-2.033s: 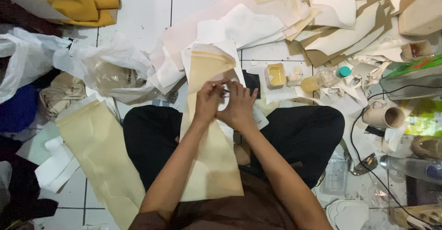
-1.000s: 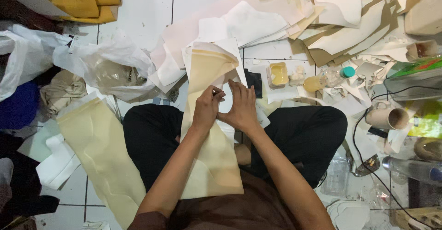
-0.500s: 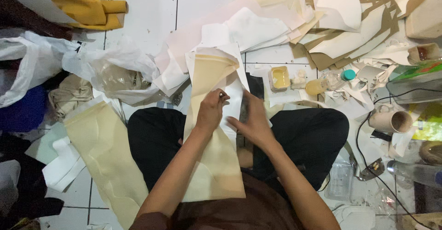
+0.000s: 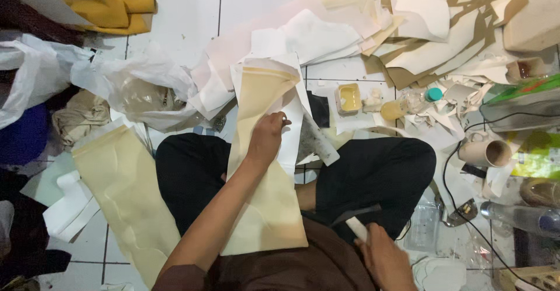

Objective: The person sits on the floor and uses a hammer to drive nails into a piece of light-colored material placed on a wooden block. They repeatedly position the nail, strike it with the hammer, and adjust the material to continue the process.

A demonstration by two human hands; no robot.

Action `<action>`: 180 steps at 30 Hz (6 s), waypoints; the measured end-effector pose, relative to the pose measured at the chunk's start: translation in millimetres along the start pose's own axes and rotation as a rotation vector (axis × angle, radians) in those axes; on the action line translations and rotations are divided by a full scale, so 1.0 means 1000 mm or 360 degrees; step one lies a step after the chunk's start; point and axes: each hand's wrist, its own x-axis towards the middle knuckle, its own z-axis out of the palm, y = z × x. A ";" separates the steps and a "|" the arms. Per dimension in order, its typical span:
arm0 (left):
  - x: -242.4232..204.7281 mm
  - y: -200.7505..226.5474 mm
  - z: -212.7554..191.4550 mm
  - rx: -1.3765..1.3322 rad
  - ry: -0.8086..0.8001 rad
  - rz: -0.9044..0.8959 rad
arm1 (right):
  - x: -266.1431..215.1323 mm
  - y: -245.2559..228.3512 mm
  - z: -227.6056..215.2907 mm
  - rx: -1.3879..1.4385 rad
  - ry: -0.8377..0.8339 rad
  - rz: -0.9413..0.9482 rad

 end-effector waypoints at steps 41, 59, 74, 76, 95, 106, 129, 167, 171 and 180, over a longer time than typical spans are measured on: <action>0.002 -0.002 -0.017 -0.0386 -0.0040 -0.0354 | 0.114 -0.141 -0.065 0.1377 0.0408 -0.0966; 0.007 0.013 -0.025 0.0086 -0.0129 -0.0084 | 0.020 -0.171 -0.141 0.0870 0.0924 -0.1477; 0.002 0.001 -0.007 0.0114 -0.0140 -0.0107 | -0.005 -0.180 -0.143 0.0705 0.0821 -0.1224; -0.001 0.000 -0.006 0.0080 -0.0165 -0.0140 | 0.009 -0.176 -0.128 0.0752 0.0749 -0.1157; -0.008 0.014 -0.030 -0.0933 0.0053 -0.0663 | 0.073 -0.162 -0.092 0.1055 0.0579 -0.0840; -0.021 -0.006 -0.010 -0.0704 0.0057 -0.0507 | 0.089 -0.156 -0.089 0.1123 0.0606 -0.0852; -0.013 0.023 -0.025 -0.0065 -0.0074 -0.0214 | 0.007 -0.162 -0.118 0.0664 0.0941 -0.1280; -0.010 0.038 -0.052 -0.0615 0.0366 -0.0478 | 0.074 -0.153 -0.094 0.1265 0.0609 -0.0839; 0.000 0.056 -0.059 -0.0625 0.0216 -0.0290 | 0.084 -0.151 -0.096 0.1161 0.0618 -0.0827; 0.028 0.115 -0.073 -0.1131 0.0453 -0.0245 | 0.059 -0.161 -0.109 0.1113 0.0541 -0.0839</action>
